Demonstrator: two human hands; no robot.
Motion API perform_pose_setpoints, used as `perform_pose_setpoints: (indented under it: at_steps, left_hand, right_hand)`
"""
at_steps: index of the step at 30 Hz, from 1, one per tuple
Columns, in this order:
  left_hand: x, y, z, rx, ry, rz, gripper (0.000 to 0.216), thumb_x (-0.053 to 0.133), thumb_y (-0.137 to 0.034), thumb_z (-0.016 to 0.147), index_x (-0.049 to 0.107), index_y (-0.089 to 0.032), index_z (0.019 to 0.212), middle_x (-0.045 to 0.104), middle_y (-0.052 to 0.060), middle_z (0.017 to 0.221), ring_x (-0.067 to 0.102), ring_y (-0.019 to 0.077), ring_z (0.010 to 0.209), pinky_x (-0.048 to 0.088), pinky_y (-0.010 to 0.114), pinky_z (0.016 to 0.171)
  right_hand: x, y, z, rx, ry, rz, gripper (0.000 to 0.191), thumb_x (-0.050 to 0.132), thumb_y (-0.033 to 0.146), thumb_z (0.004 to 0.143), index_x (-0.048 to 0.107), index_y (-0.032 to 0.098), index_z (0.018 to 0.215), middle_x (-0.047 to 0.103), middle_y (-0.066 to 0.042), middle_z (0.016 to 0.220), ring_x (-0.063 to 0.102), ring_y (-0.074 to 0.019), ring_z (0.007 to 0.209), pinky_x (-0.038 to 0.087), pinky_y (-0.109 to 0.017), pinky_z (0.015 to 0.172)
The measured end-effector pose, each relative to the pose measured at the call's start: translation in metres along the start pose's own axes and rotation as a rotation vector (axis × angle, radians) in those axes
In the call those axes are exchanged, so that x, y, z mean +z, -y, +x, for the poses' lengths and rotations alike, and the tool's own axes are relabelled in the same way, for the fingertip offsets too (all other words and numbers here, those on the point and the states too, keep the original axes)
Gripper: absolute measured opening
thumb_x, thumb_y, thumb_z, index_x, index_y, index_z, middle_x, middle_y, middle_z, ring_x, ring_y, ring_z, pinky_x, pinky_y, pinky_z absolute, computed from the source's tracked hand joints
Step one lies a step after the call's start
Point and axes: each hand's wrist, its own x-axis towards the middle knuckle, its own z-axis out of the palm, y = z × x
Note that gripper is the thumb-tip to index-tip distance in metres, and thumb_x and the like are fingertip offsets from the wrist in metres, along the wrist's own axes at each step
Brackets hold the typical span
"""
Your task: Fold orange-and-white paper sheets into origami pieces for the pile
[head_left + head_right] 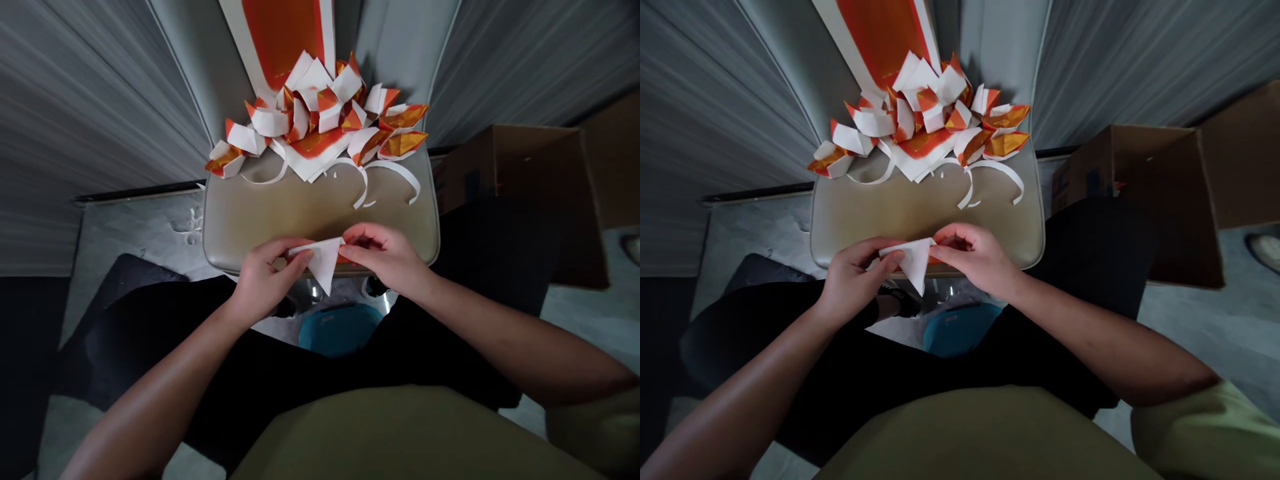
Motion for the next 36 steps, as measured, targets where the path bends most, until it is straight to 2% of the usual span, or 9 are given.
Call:
perform_pose_setpoints:
  at_steps: [4, 11, 14, 20, 26, 29, 31, 33, 36]
  left_hand:
    - [0.001, 0.0, -0.001, 0.009, 0.029, -0.018, 0.023, 0.073, -0.038, 0.087, 0.083, -0.02, 0.097, 0.079, 0.004, 0.086, 0.068, 0.0142, 0.072, 0.054, 0.024, 0.066]
    - [0.003, 0.004, 0.002, -0.074, 0.142, -0.132, 0.026, 0.072, -0.043, 0.089, 0.084, -0.022, 0.098, 0.081, 0.004, 0.086, 0.069, 0.0144, 0.069, 0.055, 0.023, 0.061]
    - [0.003, 0.004, 0.004, -0.076, 0.135, -0.164, 0.028, 0.068, -0.044, 0.092, 0.084, -0.021, 0.096, 0.081, 0.005, 0.088, 0.072, 0.0164, 0.076, 0.058, 0.024, 0.067]
    - [0.004, 0.007, 0.003, -0.042, 0.091, -0.081, 0.026, 0.068, -0.041, 0.092, 0.084, -0.02, 0.091, 0.08, 0.003, 0.081, 0.07, 0.0147, 0.071, 0.055, 0.022, 0.064]
    - [0.006, 0.008, 0.004, -0.104, 0.11, -0.166, 0.027, 0.071, -0.044, 0.091, 0.084, -0.024, 0.103, 0.082, 0.005, 0.096, 0.072, 0.0152, 0.079, 0.058, 0.024, 0.069]
    - [0.006, 0.006, 0.004, -0.127, 0.121, -0.201, 0.033, 0.074, -0.041, 0.088, 0.081, -0.025, 0.116, 0.081, 0.004, 0.092, 0.069, 0.0133, 0.07, 0.054, 0.022, 0.059]
    - [0.006, 0.005, 0.004, -0.148, 0.141, -0.25, 0.033, 0.077, -0.039, 0.086, 0.08, -0.024, 0.115, 0.08, 0.004, 0.088, 0.066, 0.0118, 0.065, 0.052, 0.021, 0.055]
    - [0.006, 0.006, 0.005, -0.184, 0.118, -0.318, 0.03, 0.079, -0.039, 0.083, 0.082, -0.022, 0.108, 0.079, 0.004, 0.088, 0.065, 0.0109, 0.064, 0.052, 0.02, 0.055]
    - [0.007, 0.01, 0.009, -0.245, -0.032, -0.448, 0.031, 0.084, -0.042, 0.078, 0.081, -0.021, 0.101, 0.076, 0.002, 0.08, 0.061, 0.0085, 0.06, 0.049, 0.018, 0.051]
  right_hand:
    - [0.0, -0.003, -0.002, -0.078, -0.001, -0.075, 0.028, 0.079, 0.042, 0.083, 0.075, 0.025, 0.104, 0.075, -0.001, 0.094, 0.067, -0.0145, 0.079, 0.057, -0.031, 0.074]
    - [-0.002, 0.0, 0.0, -0.097, -0.014, -0.166, 0.018, 0.076, 0.041, 0.086, 0.078, 0.023, 0.088, 0.077, -0.002, 0.085, 0.069, -0.0163, 0.078, 0.055, -0.031, 0.071]
    - [-0.001, 0.0, 0.0, -0.098, -0.034, -0.192, 0.019, 0.075, 0.04, 0.086, 0.077, 0.022, 0.087, 0.077, -0.002, 0.085, 0.069, -0.0162, 0.078, 0.055, -0.031, 0.072]
    - [0.001, -0.004, 0.0, -0.093, -0.013, -0.227, 0.019, 0.071, 0.04, 0.088, 0.075, 0.021, 0.087, 0.075, -0.001, 0.084, 0.067, -0.0148, 0.077, 0.052, -0.029, 0.07]
    - [-0.002, 0.002, 0.0, -0.076, 0.022, -0.226, 0.018, 0.071, 0.038, 0.088, 0.07, 0.02, 0.083, 0.068, 0.002, 0.074, 0.058, -0.0119, 0.065, 0.047, -0.027, 0.062]
    - [-0.003, 0.002, 0.001, -0.012, 0.028, -0.165, 0.021, 0.076, 0.04, 0.084, 0.07, 0.021, 0.082, 0.066, 0.003, 0.071, 0.056, -0.0114, 0.063, 0.046, -0.026, 0.06]
    - [-0.003, 0.0, 0.002, 0.004, 0.023, -0.136, 0.021, 0.076, 0.042, 0.083, 0.073, 0.022, 0.084, 0.068, 0.002, 0.074, 0.058, -0.012, 0.066, 0.047, -0.026, 0.061]
    - [-0.002, -0.002, 0.003, -0.008, 0.003, -0.111, 0.021, 0.077, 0.043, 0.083, 0.075, 0.023, 0.09, 0.072, 0.001, 0.082, 0.062, -0.0133, 0.071, 0.049, -0.027, 0.064]
    - [-0.003, -0.005, 0.005, -0.031, -0.054, -0.024, 0.026, 0.075, 0.046, 0.085, 0.076, 0.024, 0.099, 0.074, 0.0, 0.086, 0.063, -0.0131, 0.07, 0.052, -0.028, 0.065]
